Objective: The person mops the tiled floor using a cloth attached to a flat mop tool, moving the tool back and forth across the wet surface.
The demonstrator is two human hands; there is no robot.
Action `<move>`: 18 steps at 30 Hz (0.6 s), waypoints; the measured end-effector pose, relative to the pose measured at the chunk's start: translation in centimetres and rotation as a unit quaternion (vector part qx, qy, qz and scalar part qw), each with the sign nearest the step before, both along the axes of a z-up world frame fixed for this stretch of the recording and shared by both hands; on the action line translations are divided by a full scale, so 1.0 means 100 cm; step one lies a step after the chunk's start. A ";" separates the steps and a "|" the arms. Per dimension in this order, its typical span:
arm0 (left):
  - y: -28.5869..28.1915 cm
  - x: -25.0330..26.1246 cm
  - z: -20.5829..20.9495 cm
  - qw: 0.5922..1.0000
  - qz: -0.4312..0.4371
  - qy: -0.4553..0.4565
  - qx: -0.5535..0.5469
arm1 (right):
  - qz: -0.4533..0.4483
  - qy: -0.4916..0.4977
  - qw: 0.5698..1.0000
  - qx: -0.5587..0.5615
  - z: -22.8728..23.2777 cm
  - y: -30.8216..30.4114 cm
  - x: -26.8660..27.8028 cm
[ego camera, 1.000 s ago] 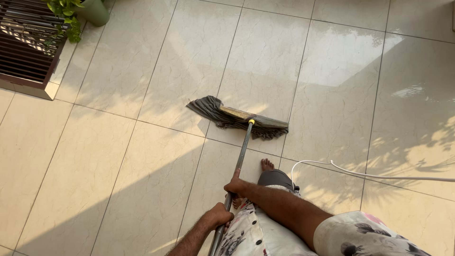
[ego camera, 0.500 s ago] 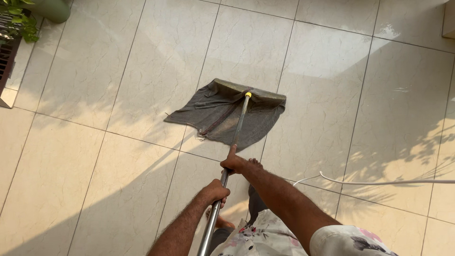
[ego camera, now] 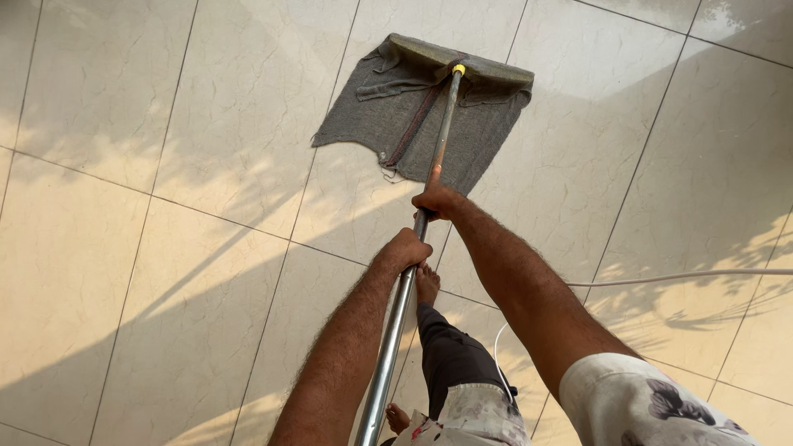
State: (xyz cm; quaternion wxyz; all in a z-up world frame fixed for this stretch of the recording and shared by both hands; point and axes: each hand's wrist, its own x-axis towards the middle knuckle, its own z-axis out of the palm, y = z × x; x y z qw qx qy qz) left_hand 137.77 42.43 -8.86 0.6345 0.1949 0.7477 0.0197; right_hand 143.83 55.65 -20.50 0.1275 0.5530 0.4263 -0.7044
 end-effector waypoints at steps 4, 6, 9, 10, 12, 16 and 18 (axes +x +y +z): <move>-0.054 0.014 0.007 1.000 0.018 0.012 -0.009 | 0.010 0.016 1.000 -0.003 -0.011 -0.054 0.008; -0.098 0.023 0.014 0.998 0.065 0.001 -0.014 | 0.014 0.018 1.000 -0.022 -0.017 -0.097 0.012; -0.173 0.040 0.025 0.996 0.091 -0.009 -0.007 | 0.038 0.013 0.999 -0.016 -0.022 -0.174 0.028; -0.201 0.048 0.028 0.995 0.099 -0.007 -0.005 | 0.041 0.013 0.999 -0.007 -0.023 -0.202 0.034; -0.252 0.068 0.030 0.991 0.132 -0.017 -0.011 | 0.070 0.001 0.998 -0.010 -0.024 -0.254 0.050; -0.360 0.119 0.024 0.991 0.124 -0.035 -0.016 | 0.132 0.039 0.990 0.025 -0.021 -0.360 0.104; -0.404 0.142 0.020 0.991 0.115 -0.063 -0.005 | 0.160 0.050 0.985 0.037 -0.014 -0.397 0.133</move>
